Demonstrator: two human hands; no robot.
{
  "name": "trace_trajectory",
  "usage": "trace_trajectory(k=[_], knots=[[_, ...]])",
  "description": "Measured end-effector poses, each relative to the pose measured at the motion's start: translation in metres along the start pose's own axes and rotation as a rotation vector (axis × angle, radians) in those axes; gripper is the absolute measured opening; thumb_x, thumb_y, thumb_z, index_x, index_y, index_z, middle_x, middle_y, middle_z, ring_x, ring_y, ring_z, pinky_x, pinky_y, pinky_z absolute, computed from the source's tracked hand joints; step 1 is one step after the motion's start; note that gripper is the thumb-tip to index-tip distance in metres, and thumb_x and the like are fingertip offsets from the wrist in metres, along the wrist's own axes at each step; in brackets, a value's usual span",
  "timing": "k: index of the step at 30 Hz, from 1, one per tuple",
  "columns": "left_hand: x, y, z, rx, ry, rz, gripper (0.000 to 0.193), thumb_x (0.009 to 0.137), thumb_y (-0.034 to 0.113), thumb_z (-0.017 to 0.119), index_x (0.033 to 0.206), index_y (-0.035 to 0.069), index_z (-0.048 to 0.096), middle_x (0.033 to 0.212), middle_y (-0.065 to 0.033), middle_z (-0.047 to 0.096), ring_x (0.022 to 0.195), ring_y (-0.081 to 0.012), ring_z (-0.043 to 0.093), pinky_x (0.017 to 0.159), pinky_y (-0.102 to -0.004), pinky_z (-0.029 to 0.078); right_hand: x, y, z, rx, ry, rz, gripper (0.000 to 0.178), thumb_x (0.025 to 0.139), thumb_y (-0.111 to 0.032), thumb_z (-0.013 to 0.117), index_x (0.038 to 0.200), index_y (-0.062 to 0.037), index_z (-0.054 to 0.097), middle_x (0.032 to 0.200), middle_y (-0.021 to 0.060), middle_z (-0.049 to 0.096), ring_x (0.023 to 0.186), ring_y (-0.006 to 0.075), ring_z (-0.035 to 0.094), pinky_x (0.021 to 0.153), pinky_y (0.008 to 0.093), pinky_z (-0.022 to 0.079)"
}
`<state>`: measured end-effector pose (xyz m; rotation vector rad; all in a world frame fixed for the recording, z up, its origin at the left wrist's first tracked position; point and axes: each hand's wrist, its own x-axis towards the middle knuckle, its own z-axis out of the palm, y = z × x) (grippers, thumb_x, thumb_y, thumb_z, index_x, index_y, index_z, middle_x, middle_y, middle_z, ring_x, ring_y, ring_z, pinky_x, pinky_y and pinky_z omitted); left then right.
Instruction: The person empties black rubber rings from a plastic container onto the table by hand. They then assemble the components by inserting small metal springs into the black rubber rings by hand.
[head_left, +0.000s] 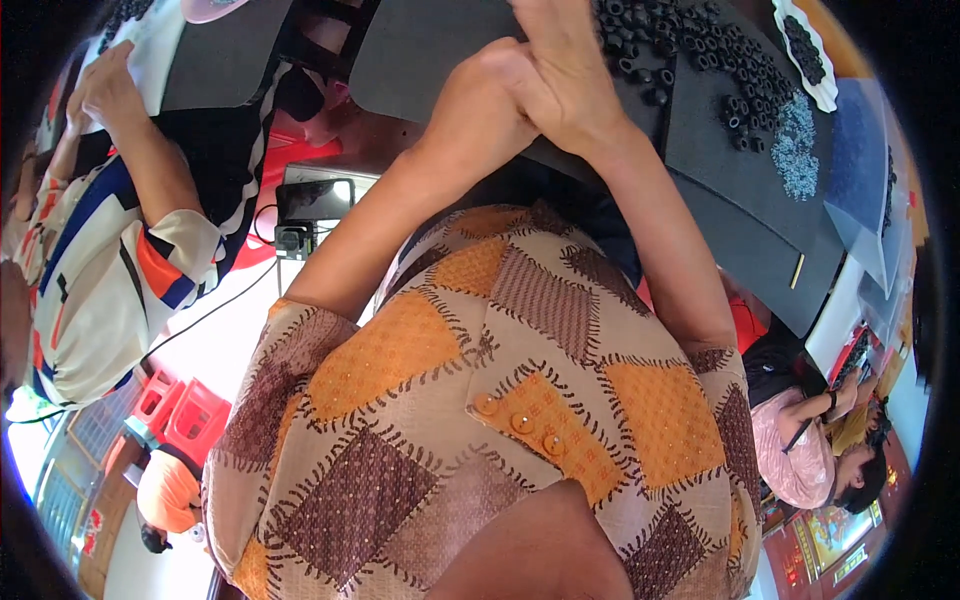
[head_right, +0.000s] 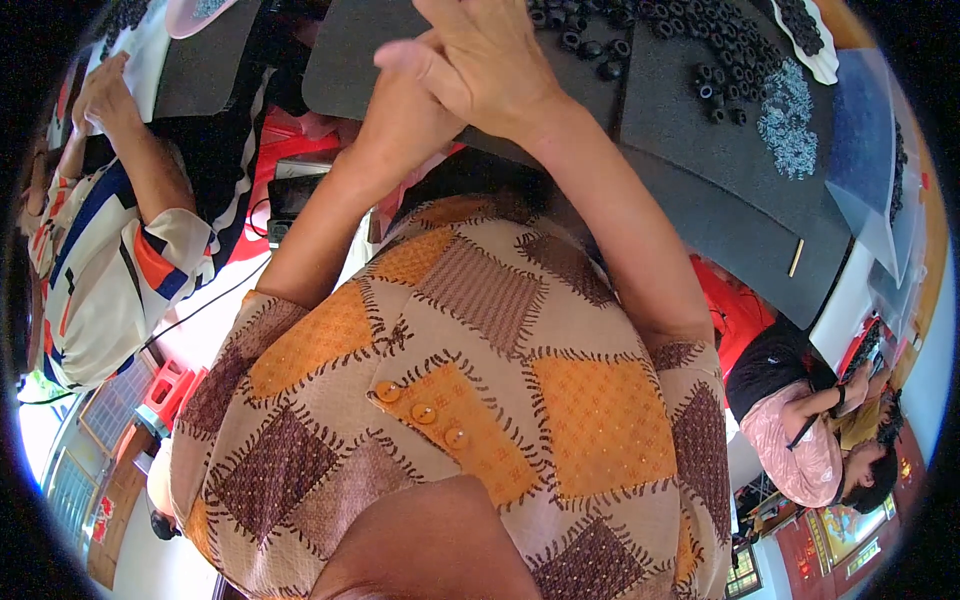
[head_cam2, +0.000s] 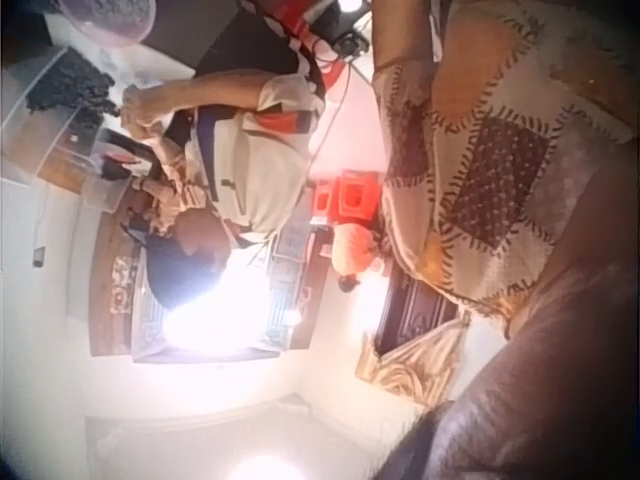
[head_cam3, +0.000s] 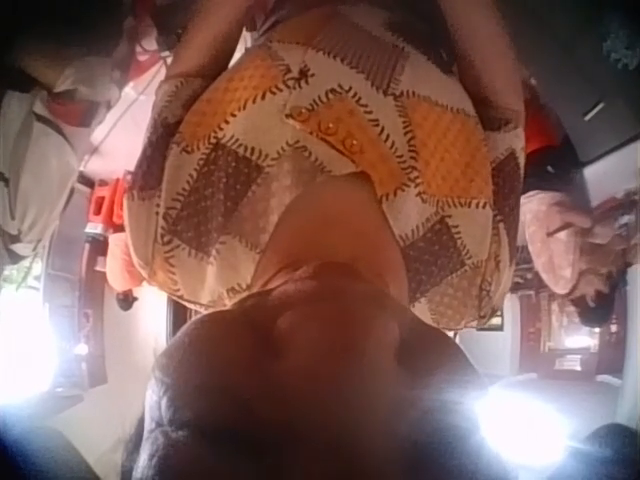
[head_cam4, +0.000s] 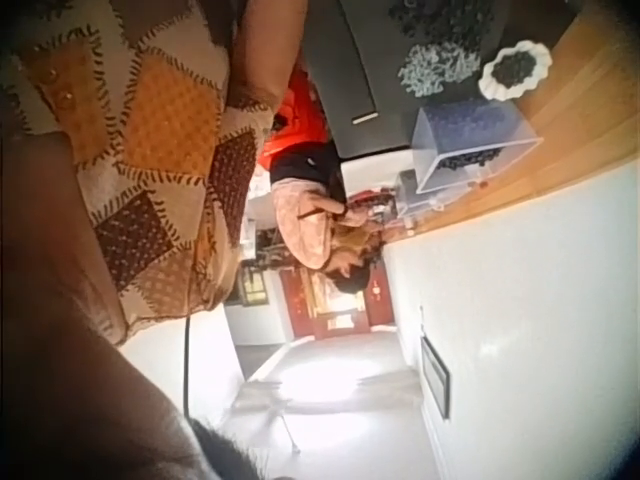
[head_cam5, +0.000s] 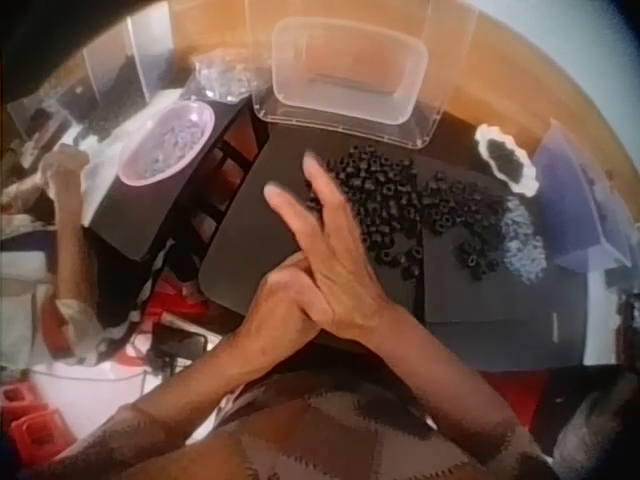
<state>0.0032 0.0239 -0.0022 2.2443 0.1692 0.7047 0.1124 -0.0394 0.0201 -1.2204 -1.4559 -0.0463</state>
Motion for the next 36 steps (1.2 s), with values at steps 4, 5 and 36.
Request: trace_trajectory(k=[4, 5, 36], knots=[[-0.001, -0.002, 0.001, 0.054, -0.024, -0.071, 0.019, 0.072, 0.012, 0.078, 0.088, 0.004, 0.071, 0.094, -0.0111, 0.067, 0.087, -0.0304, 0.064, 0.075, -0.0387, 0.053, 0.006, -0.001, -0.015, -0.16, -0.085, 0.027, 0.068, 0.096, -0.049, 0.054, 0.149, -0.0079, 0.041, 0.158, 0.0227, 0.021, 0.144, 0.0393, 0.026, 0.115, 0.0467, 0.023], [0.003, -0.001, 0.0, 0.042, -0.019, -0.047, 0.022, 0.072, 0.014, 0.079, 0.09, 0.004, 0.072, 0.095, -0.0119, 0.067, 0.085, -0.0293, 0.064, 0.075, -0.0366, 0.053, 0.011, -0.007, -0.024, -0.239, -0.094, 0.069, 0.069, 0.097, -0.053, 0.052, 0.148, -0.0075, 0.042, 0.156, 0.0226, 0.025, 0.143, 0.0385, 0.029, 0.115, 0.0467, 0.025], [0.016, 0.0, -0.012, -1.188, -0.411, -0.649, 0.024, 0.092, 0.016, 0.071, 0.109, -0.001, 0.071, 0.096, -0.0058, 0.071, 0.087, -0.0115, 0.066, 0.081, -0.025, 0.054, -0.032, -0.052, -0.076, -0.055, -0.049, 0.48, 0.028, 0.074, -0.007, 0.08, 0.1, -0.0037, 0.071, 0.1, 0.0105, 0.072, 0.091, 0.023, 0.07, 0.079, 0.0313, 0.054]])
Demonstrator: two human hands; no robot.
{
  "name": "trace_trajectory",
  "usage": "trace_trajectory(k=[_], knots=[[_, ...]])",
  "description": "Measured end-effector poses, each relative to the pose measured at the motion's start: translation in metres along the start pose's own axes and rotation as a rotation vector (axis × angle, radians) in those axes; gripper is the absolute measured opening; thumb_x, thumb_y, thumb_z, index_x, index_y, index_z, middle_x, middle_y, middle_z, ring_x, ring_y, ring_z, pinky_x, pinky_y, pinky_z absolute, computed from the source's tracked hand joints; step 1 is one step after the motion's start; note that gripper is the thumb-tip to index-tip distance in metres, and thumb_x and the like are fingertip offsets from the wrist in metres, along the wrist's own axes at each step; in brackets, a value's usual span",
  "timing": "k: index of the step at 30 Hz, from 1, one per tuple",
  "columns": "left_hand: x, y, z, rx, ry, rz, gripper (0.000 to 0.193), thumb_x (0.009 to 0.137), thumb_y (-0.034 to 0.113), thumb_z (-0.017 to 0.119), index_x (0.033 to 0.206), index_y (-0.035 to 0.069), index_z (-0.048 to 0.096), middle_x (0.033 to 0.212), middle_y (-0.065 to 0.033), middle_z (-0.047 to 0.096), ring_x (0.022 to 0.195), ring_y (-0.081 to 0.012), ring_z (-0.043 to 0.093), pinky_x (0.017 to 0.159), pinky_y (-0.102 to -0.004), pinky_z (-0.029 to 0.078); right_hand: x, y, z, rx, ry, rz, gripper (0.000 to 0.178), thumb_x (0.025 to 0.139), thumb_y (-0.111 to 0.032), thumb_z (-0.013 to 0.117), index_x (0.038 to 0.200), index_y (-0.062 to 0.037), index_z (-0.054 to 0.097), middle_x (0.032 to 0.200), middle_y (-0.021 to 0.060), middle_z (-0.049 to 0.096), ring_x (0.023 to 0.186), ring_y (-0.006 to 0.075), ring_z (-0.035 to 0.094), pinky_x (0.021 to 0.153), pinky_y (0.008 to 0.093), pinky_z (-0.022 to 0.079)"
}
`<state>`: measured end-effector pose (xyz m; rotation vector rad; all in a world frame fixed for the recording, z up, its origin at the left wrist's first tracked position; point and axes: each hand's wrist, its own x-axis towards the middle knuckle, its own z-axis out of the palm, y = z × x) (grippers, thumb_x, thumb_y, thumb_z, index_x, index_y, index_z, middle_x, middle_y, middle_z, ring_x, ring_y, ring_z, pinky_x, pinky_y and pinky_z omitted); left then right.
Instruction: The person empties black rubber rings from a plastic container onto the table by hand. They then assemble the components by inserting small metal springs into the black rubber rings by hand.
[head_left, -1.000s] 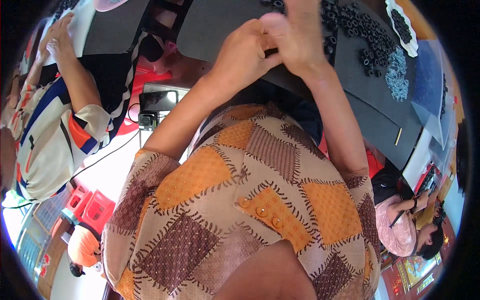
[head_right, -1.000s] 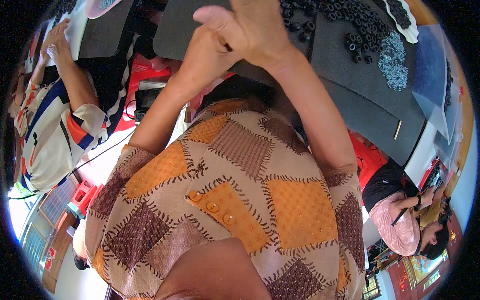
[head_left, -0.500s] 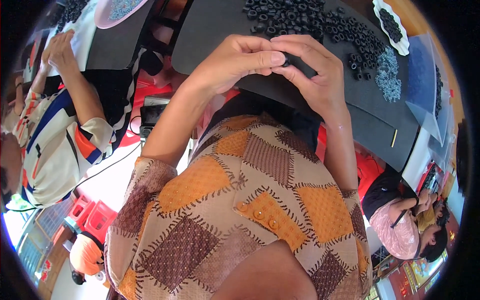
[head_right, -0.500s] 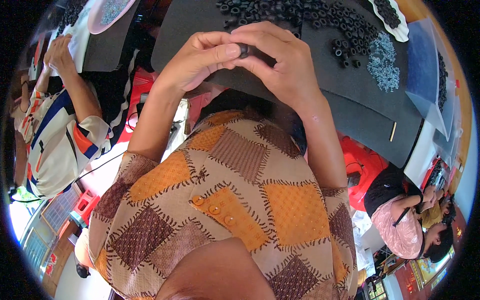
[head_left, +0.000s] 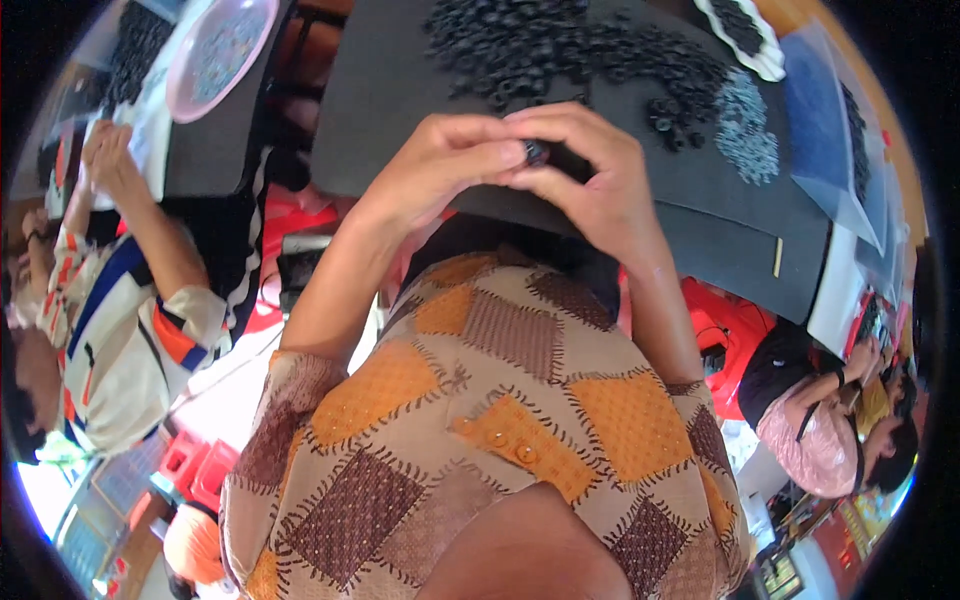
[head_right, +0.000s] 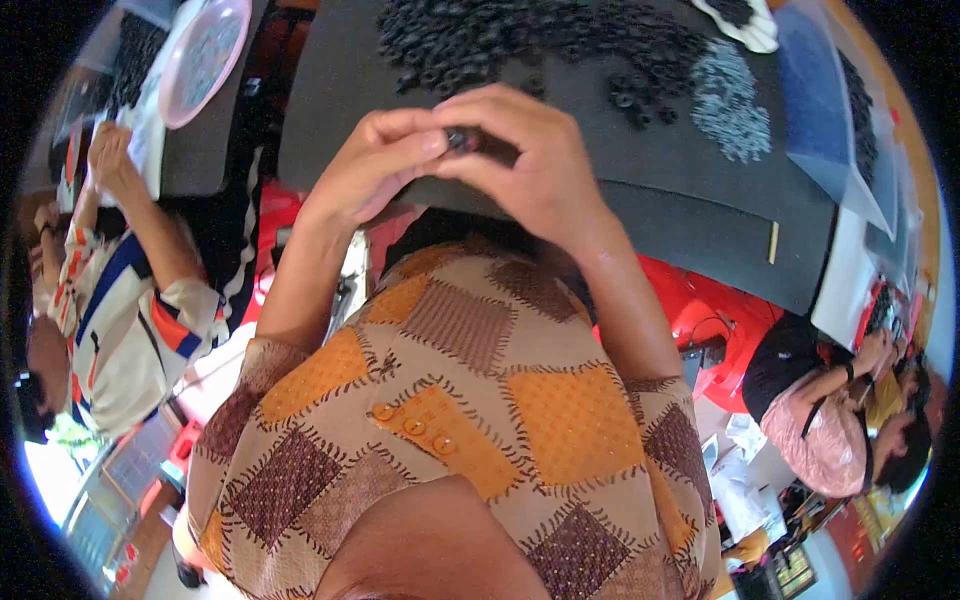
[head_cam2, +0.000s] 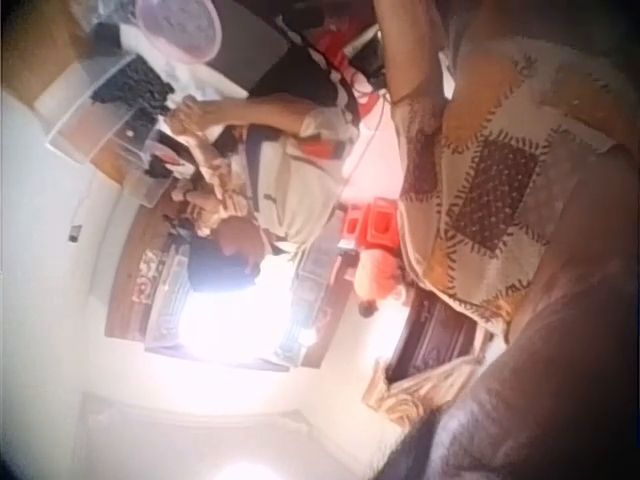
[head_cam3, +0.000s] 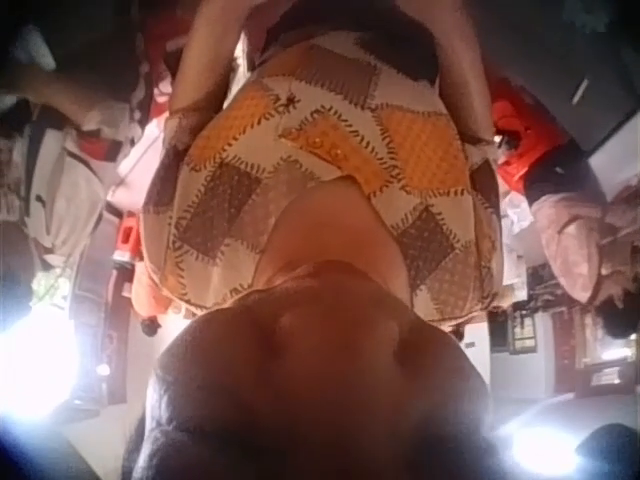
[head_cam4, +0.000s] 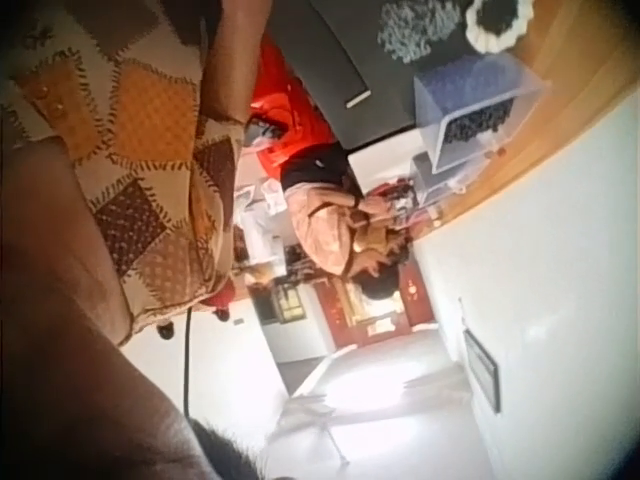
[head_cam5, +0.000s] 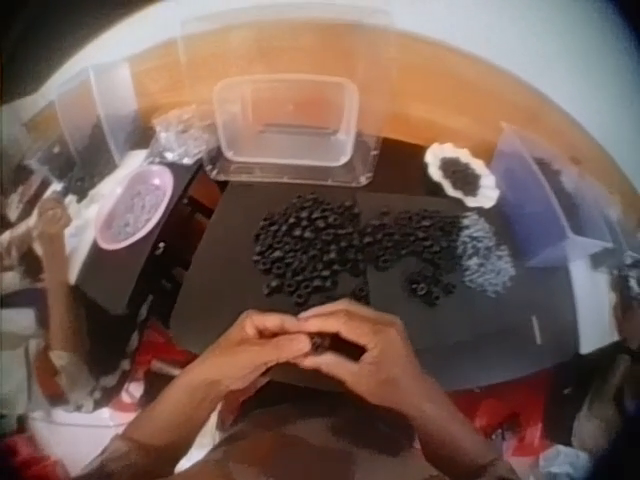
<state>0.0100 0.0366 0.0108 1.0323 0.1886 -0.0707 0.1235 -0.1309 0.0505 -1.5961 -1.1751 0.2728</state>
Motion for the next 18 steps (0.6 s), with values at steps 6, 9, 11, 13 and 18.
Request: trace_trajectory(k=[6, 9, 11, 13, 18], knots=[[0.0, 0.002, 0.008, 0.043, -0.081, -0.089, 0.026, 0.095, 0.016, 0.067, 0.113, -0.002, 0.069, 0.102, -0.0088, 0.072, 0.091, -0.014, 0.068, 0.084, -0.027, 0.055, -0.014, -0.004, -0.015, 0.034, 0.011, 0.037, 0.03, 0.072, -0.005, 0.081, 0.1, -0.0033, 0.072, 0.101, 0.0114, 0.072, 0.096, 0.0234, 0.07, 0.085, 0.0327, 0.053], [-0.002, 0.003, 0.018, 0.139, -0.058, -0.069, 0.033, 0.096, 0.021, 0.066, 0.119, -0.002, 0.067, 0.104, -0.0097, 0.071, 0.093, -0.0148, 0.067, 0.084, -0.0277, 0.053, -0.017, -0.009, -0.056, -0.243, 0.038, 0.03, 0.029, 0.073, -0.006, 0.08, 0.101, -0.0055, 0.072, 0.101, 0.0089, 0.072, 0.095, 0.0225, 0.069, 0.086, 0.0329, 0.053], [-0.003, 0.002, 0.018, 0.232, -0.05, -0.006, 0.03, 0.101, 0.021, 0.059, 0.121, 0.0, 0.064, 0.113, -0.0116, 0.069, 0.099, -0.014, 0.066, 0.087, -0.0271, 0.054, -0.012, -0.01, -0.115, -0.411, 0.262, 0.155, 0.025, 0.079, -0.013, 0.078, 0.103, -0.0079, 0.072, 0.101, 0.0051, 0.073, 0.091, 0.0166, 0.068, 0.082, 0.0294, 0.053], [0.0, -0.001, 0.017, 0.221, -0.057, 0.005, 0.028, 0.101, 0.021, 0.058, 0.117, -0.001, 0.065, 0.112, -0.0116, 0.069, 0.098, -0.0142, 0.066, 0.087, -0.0273, 0.053, -0.012, -0.005, -0.196, -0.399, 0.596, 0.086, 0.024, 0.084, -0.014, 0.076, 0.108, -0.0116, 0.073, 0.099, 0.0028, 0.073, 0.085, 0.0109, 0.067, 0.078, 0.025, 0.052], [0.0, -0.011, 0.015, 0.237, -0.029, 0.092, 0.024, 0.102, 0.022, 0.056, 0.103, 0.0, 0.066, 0.107, -0.0108, 0.069, 0.094, -0.014, 0.065, 0.085, -0.0275, 0.053, -0.001, 0.015, -0.33, -1.092, 0.814, 0.171, 0.041, 0.087, -0.016, 0.074, 0.126, -0.0071, 0.066, 0.105, 0.0101, 0.072, 0.099, 0.0202, 0.067, 0.093, 0.0301, 0.049]])
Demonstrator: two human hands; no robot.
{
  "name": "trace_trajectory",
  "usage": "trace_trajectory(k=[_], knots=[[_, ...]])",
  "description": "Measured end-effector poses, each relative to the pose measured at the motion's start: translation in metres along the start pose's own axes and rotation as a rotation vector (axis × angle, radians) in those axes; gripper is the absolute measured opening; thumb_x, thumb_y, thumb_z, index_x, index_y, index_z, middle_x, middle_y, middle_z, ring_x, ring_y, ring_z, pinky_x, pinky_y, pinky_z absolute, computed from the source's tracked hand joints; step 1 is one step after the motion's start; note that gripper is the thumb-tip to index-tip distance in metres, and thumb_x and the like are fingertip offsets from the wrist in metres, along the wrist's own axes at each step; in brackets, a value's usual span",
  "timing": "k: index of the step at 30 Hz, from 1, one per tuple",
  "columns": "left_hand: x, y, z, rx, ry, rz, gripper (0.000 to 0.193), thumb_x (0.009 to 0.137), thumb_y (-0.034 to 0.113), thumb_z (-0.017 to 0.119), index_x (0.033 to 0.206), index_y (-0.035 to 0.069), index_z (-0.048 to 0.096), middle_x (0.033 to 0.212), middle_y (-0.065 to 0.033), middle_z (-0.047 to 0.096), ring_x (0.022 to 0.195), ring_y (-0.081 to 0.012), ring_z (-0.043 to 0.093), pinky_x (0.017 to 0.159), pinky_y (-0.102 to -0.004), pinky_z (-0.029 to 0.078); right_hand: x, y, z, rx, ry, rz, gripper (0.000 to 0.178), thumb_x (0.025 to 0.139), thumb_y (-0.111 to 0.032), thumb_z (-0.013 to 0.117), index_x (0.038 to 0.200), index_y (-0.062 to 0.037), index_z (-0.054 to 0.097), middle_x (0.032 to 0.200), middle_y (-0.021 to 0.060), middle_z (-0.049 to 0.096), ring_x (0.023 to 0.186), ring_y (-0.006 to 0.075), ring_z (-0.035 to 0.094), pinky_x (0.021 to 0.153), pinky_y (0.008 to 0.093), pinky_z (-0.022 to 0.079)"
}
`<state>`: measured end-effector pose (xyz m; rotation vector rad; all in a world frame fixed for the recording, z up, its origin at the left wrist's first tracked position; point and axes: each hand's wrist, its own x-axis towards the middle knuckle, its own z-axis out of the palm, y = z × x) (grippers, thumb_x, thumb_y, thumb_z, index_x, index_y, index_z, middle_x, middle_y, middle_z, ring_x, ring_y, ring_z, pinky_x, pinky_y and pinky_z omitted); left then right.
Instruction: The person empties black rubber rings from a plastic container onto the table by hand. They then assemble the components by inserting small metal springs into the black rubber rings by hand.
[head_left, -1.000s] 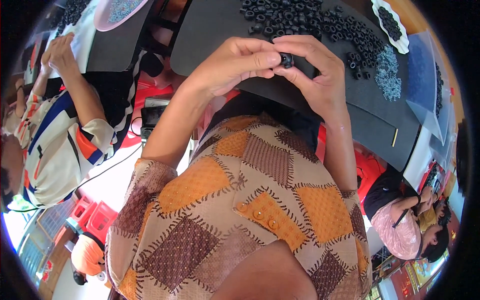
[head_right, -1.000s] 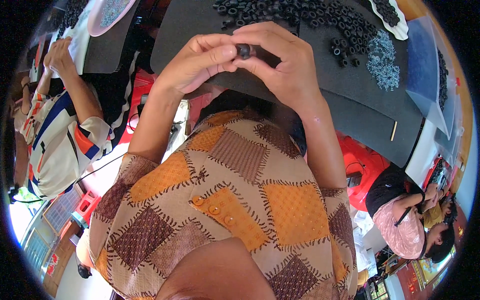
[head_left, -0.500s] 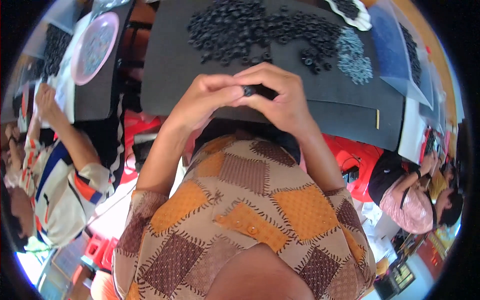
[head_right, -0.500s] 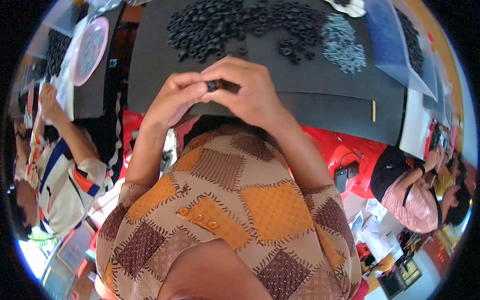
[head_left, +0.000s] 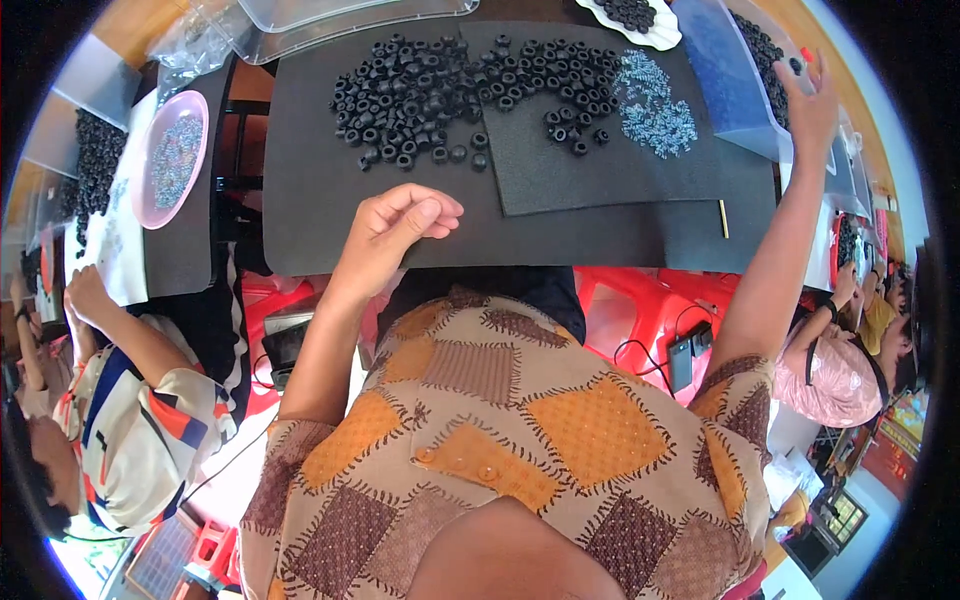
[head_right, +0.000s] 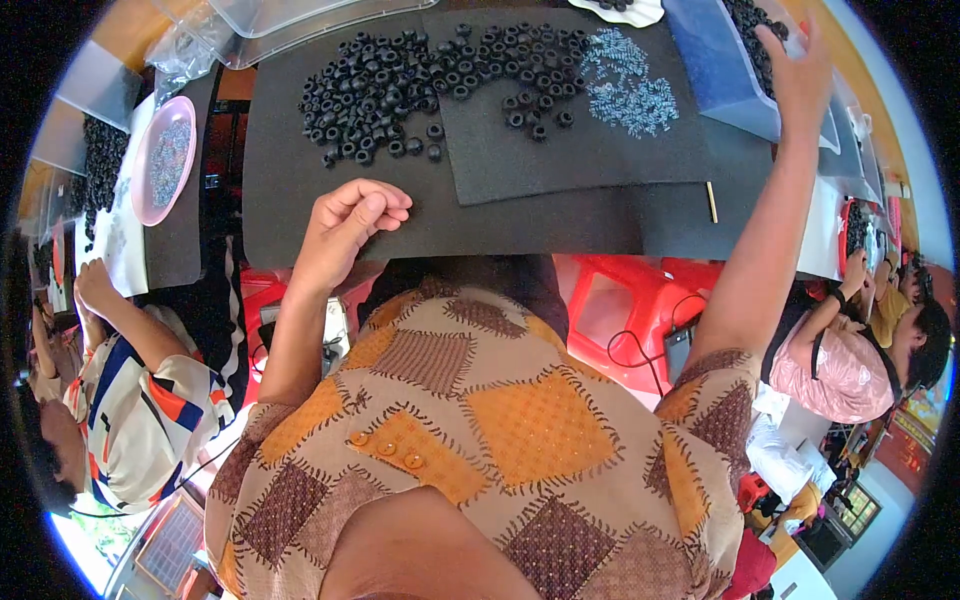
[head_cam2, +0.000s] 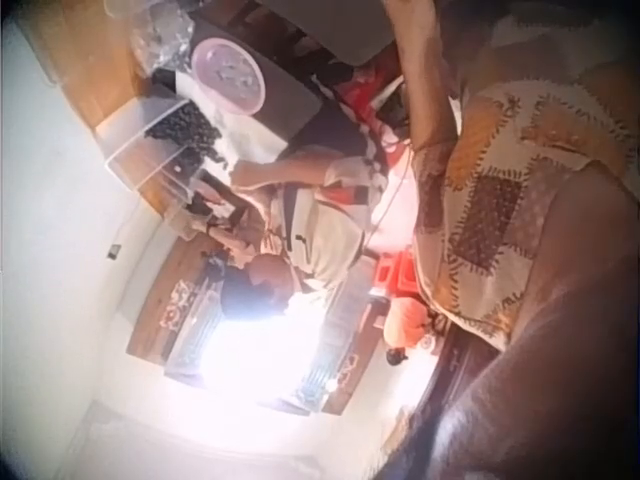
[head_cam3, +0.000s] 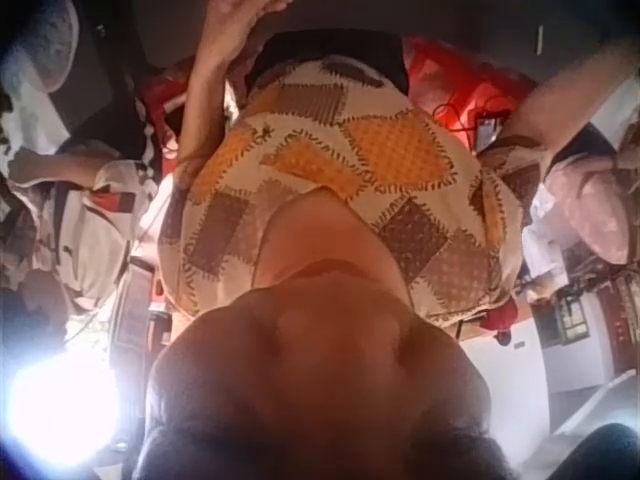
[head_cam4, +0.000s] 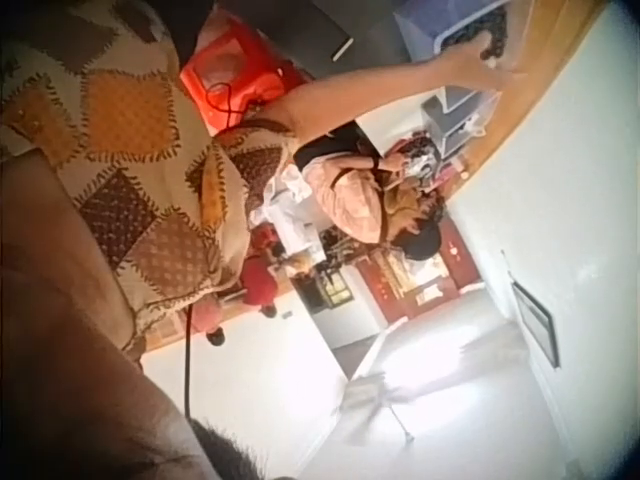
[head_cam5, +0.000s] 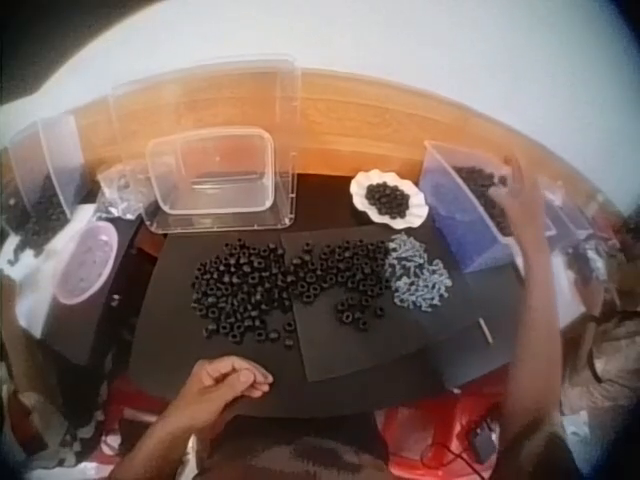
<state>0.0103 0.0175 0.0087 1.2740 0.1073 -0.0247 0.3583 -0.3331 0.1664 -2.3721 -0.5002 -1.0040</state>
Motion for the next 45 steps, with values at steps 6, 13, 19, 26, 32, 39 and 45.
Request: trace_trajectory(k=[6, 13, 19, 26, 32, 39, 45], knots=[[-0.004, 0.003, 0.012, 0.244, 0.041, 0.09, 0.031, 0.103, 0.025, 0.054, 0.096, -0.002, 0.066, 0.094, -0.0076, 0.069, 0.085, -0.0134, 0.064, 0.079, -0.0279, 0.052, -0.084, -0.058, 0.018, 0.086, 0.072, -0.436, 0.017, 0.087, -0.01, 0.071, 0.104, -0.0075, 0.072, 0.093, 0.0087, 0.071, 0.082, 0.0225, 0.069, 0.075, 0.0307, 0.053], [-0.008, 0.003, 0.022, 0.592, 0.017, 0.212, 0.033, 0.103, 0.022, 0.051, 0.086, -0.004, 0.063, 0.087, -0.0093, 0.067, 0.076, -0.0138, 0.061, 0.071, -0.0281, 0.05, -0.185, -0.119, 0.04, 0.355, -0.494, 0.001, 0.016, 0.082, -0.007, 0.074, 0.098, -0.0047, 0.071, 0.096, 0.0103, 0.07, 0.082, 0.0235, 0.068, 0.072, 0.0325, 0.053], [-0.01, 0.002, 0.025, 0.558, 0.036, 0.191, 0.022, 0.1, 0.018, 0.058, 0.098, -0.003, 0.066, 0.091, -0.0079, 0.068, 0.079, -0.0133, 0.063, 0.072, -0.0275, 0.05, -0.194, -0.118, 0.048, 0.431, -0.462, -0.013, 0.019, 0.079, -0.007, 0.076, 0.097, -0.0043, 0.071, 0.095, 0.0111, 0.069, 0.083, 0.0257, 0.068, 0.074, 0.0341, 0.054], [-0.003, 0.002, 0.027, -0.04, 0.05, 0.021, 0.042, 0.096, 0.014, 0.067, 0.133, 0.0, 0.054, 0.111, -0.0083, 0.067, 0.095, -0.0138, 0.065, 0.083, -0.0287, 0.054, -0.242, -0.212, 0.035, 0.904, -0.543, -0.216, 0.015, 0.079, 0.0, 0.076, 0.092, -0.0034, 0.071, 0.098, 0.01, 0.072, 0.086, 0.0239, 0.07, 0.077, 0.0319, 0.056], [-0.002, -0.002, 0.023, -0.002, 0.095, -0.001, 0.032, 0.094, 0.011, 0.068, 0.124, 0.0, 0.062, 0.102, -0.0069, 0.069, 0.089, -0.0127, 0.067, 0.08, -0.0273, 0.055, -0.234, -0.207, 0.033, 0.932, -0.592, -0.308, 0.016, 0.079, -0.001, 0.075, 0.094, -0.0052, 0.072, 0.098, 0.0089, 0.072, 0.089, 0.0251, 0.069, 0.078, 0.0344, 0.056], [0.003, -0.006, 0.017, 0.068, 0.076, 0.06, 0.022, 0.094, 0.009, 0.068, 0.114, 0.001, 0.065, 0.095, -0.0039, 0.069, 0.084, -0.0082, 0.065, 0.075, -0.0228, 0.051, -0.156, -0.091, 0.046, 0.357, -0.352, 0.019, 0.011, 0.087, -0.007, 0.069, 0.097, -0.0047, 0.073, 0.088, 0.0101, 0.07, 0.076, 0.0203, 0.068, 0.07, 0.0307, 0.052], [0.005, -0.008, 0.019, 0.027, 0.083, 0.068, 0.02, 0.093, 0.007, 0.068, 0.113, 0.003, 0.065, 0.103, -0.004, 0.069, 0.088, -0.0096, 0.065, 0.079, -0.0242, 0.051, -0.127, -0.044, 0.061, 0.237, -0.619, -0.173, 0.019, 0.084, -0.006, 0.07, 0.103, -0.0082, 0.073, 0.092, 0.0098, 0.067, 0.079, 0.0247, 0.066, 0.074, 0.0341, 0.051]])
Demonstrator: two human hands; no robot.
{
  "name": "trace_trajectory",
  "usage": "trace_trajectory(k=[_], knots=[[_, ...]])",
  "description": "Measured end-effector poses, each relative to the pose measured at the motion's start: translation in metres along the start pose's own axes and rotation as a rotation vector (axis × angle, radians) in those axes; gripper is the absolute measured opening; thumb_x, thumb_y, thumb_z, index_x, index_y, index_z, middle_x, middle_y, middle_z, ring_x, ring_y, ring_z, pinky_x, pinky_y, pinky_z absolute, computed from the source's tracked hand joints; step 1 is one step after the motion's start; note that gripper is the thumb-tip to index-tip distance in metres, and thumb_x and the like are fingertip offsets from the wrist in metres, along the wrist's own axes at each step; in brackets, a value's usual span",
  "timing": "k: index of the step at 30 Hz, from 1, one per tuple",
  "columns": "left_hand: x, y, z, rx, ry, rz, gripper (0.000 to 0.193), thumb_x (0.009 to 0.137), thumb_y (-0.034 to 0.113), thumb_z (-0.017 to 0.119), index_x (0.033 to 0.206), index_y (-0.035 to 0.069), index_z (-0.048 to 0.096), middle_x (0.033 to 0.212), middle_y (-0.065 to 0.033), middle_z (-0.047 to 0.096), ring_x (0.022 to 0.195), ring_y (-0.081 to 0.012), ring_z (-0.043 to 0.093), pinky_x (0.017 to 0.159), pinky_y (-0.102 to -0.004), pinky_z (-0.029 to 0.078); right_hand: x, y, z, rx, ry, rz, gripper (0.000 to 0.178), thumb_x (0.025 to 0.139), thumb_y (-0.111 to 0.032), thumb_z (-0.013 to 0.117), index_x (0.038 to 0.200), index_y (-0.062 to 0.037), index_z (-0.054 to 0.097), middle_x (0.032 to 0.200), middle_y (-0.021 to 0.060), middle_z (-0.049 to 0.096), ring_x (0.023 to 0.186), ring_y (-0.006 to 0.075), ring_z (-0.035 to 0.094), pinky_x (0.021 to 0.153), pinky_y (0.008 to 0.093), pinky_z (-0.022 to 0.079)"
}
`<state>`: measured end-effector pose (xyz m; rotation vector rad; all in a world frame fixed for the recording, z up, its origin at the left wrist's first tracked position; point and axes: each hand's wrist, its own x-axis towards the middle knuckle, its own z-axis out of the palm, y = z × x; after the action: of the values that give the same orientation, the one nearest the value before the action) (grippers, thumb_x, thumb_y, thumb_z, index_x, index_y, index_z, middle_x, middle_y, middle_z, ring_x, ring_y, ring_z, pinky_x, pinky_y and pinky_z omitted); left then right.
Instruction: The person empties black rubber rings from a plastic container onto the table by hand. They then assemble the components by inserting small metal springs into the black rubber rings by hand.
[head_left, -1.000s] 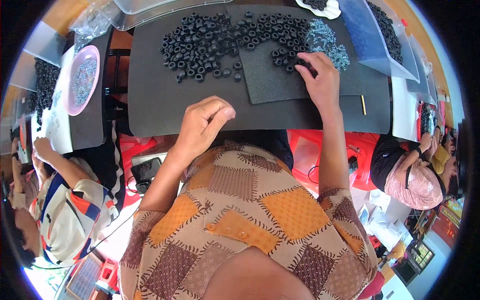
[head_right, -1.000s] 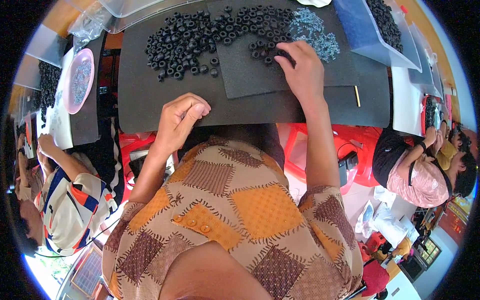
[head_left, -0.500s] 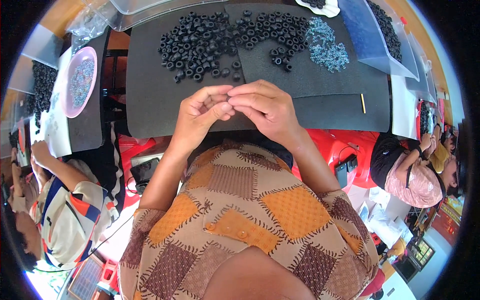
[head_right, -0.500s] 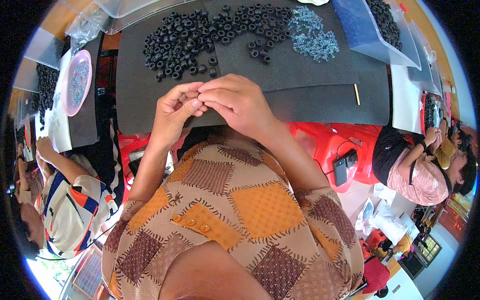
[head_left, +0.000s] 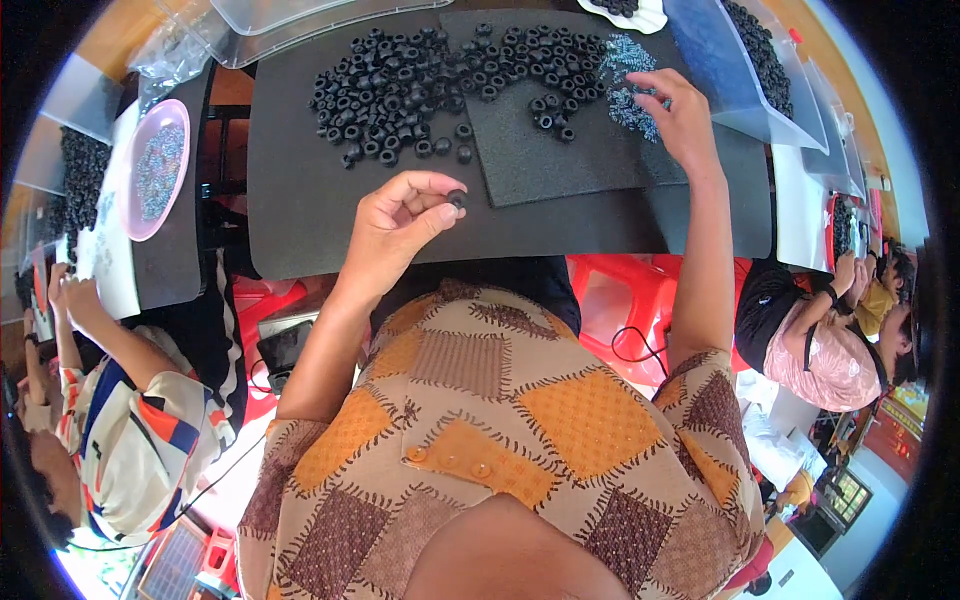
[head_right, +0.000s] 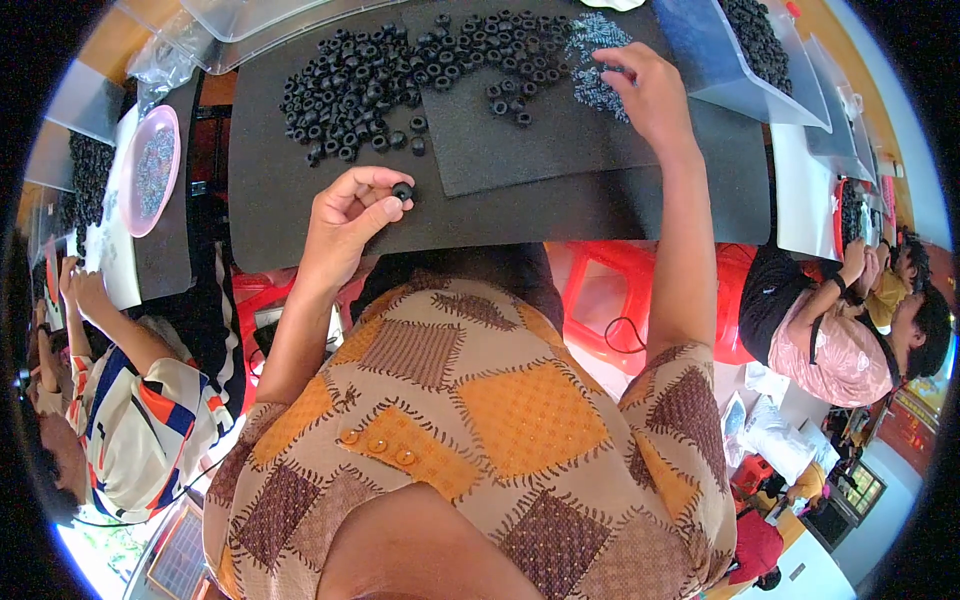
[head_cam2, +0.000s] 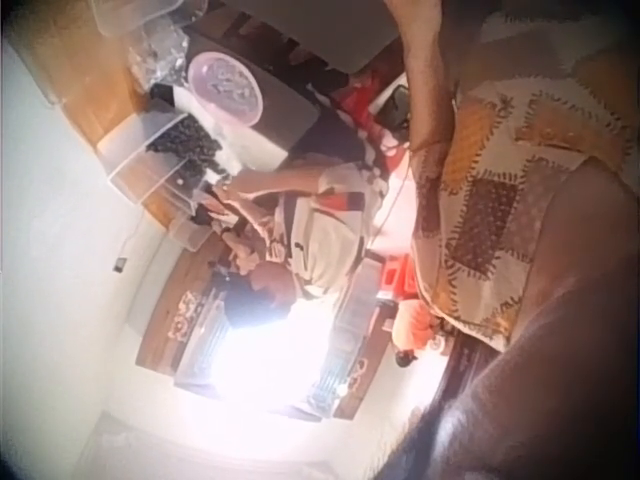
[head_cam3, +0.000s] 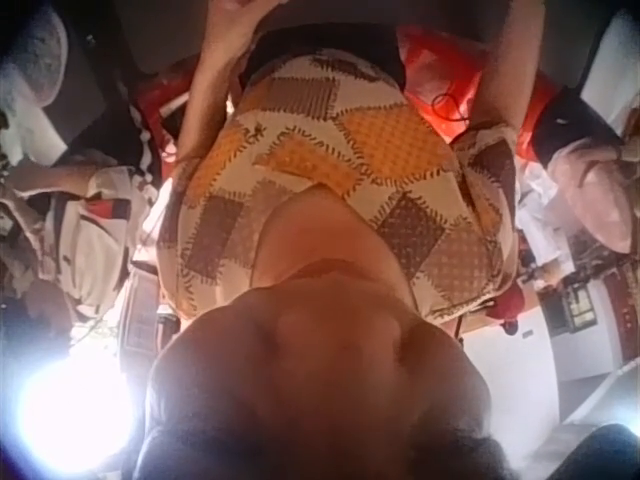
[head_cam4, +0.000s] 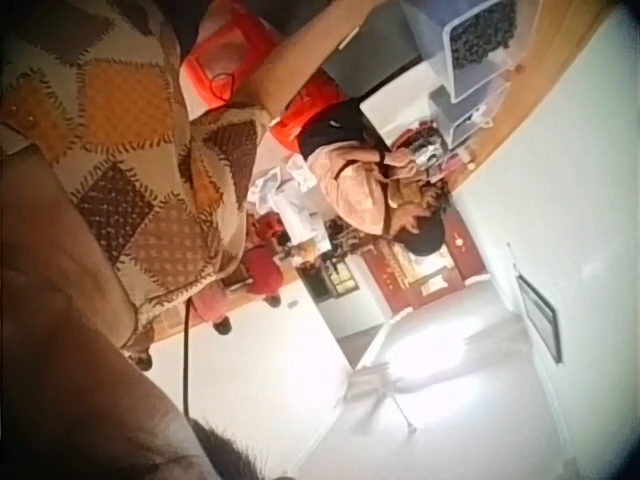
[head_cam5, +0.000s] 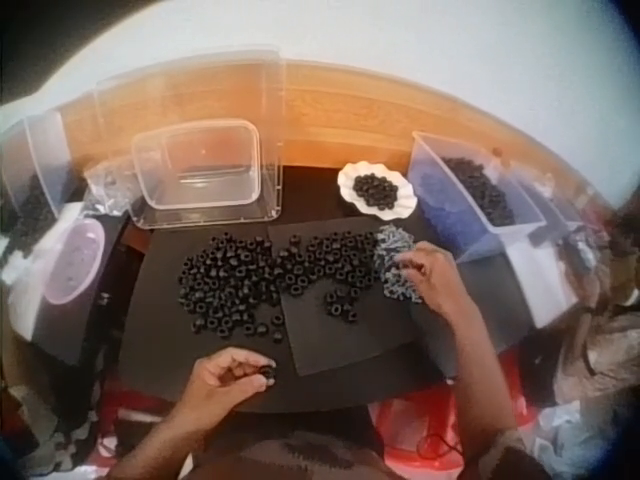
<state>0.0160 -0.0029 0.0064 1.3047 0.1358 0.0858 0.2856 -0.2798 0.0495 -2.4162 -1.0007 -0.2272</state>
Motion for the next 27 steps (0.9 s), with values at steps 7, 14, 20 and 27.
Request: trace_trajectory(k=[7, 14, 20, 27], knots=[[-0.003, -0.001, -0.003, -0.039, 0.009, -0.024, 0.024, 0.092, 0.004, 0.067, 0.116, 0.004, 0.063, 0.106, -0.0045, 0.068, 0.091, -0.0108, 0.065, 0.08, -0.025, 0.051, 0.006, 0.006, 0.002, -0.001, -0.105, 0.025, 0.018, 0.083, -0.007, 0.07, 0.101, -0.0076, 0.071, 0.091, 0.0085, 0.067, 0.081, 0.0227, 0.066, 0.075, 0.0348, 0.05], [-0.002, -0.001, -0.012, -0.266, -0.008, -0.056, 0.025, 0.093, 0.003, 0.065, 0.119, 0.003, 0.063, 0.107, -0.0053, 0.068, 0.095, -0.0141, 0.067, 0.083, -0.0263, 0.053, -0.01, 0.004, 0.014, 0.889, -0.066, 0.203, 0.012, 0.091, -0.005, 0.067, 0.103, -0.0033, 0.067, 0.1, 0.0067, 0.07, 0.083, 0.0144, 0.066, 0.076, 0.0273, 0.052], [-0.003, 0.001, -0.018, -0.389, -0.014, -0.121, 0.025, 0.094, 0.004, 0.064, 0.119, 0.004, 0.062, 0.113, -0.0095, 0.067, 0.1, -0.0167, 0.069, 0.085, -0.0255, 0.057, -0.024, -0.044, 0.035, 1.622, -0.175, 0.239, 0.018, 0.095, -0.005, 0.063, 0.113, -0.0032, 0.065, 0.106, 0.0119, 0.07, 0.089, 0.016, 0.068, 0.077, 0.0256, 0.055], [-0.002, 0.003, -0.017, -0.463, -0.043, -0.105, 0.023, 0.094, 0.001, 0.063, 0.116, 0.004, 0.063, 0.112, -0.0087, 0.068, 0.101, -0.0196, 0.07, 0.087, -0.027, 0.058, -0.024, -0.088, 0.038, 1.703, -0.204, 0.192, 0.029, 0.094, -0.001, 0.062, 0.123, -0.0028, 0.061, 0.111, 0.0149, 0.07, 0.098, 0.0199, 0.07, 0.08, 0.0268, 0.059]])
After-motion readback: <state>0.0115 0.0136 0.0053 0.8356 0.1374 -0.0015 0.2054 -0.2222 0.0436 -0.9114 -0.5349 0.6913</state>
